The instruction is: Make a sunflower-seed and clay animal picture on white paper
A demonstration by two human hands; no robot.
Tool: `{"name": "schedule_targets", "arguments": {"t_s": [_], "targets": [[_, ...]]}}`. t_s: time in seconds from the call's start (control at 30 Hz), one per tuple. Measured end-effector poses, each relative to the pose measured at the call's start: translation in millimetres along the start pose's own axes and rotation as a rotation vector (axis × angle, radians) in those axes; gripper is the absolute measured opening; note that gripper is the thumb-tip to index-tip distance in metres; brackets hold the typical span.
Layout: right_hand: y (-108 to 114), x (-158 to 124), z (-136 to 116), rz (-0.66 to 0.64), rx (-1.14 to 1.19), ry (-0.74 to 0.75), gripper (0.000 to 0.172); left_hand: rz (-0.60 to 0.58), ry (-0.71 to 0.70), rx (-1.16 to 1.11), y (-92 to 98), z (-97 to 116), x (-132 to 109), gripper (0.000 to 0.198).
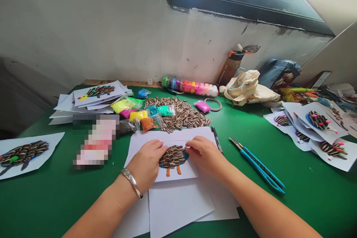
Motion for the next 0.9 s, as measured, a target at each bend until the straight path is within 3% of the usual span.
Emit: {"name": "schedule_targets", "arguments": {"t_s": [0.13,0.67,0.9], "targets": [[6,-2,3,-0.022,-0.015,-0.037,0.015,0.001,0.004,-0.001,0.5,-1,-1,0.049],[-2,-1,0,-0.028,-0.079,0.044,0.018,-0.006,0.017,-0.006,-1.5,-1,-1,0.049],[10,7,9,0.009,0.085,-0.019,0.018,0.024,0.016,-0.022,-0.5,-2,-1,0.050]]}}
Point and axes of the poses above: each hand's wrist, its own x-axis towards the middle knuckle, its own y-axis out of the back of the hand, z = x × y, the point moved 4 cm from there along x, towards the middle knuckle, and after that the axes turned 8 degrees about z, right-handed, at the moved point
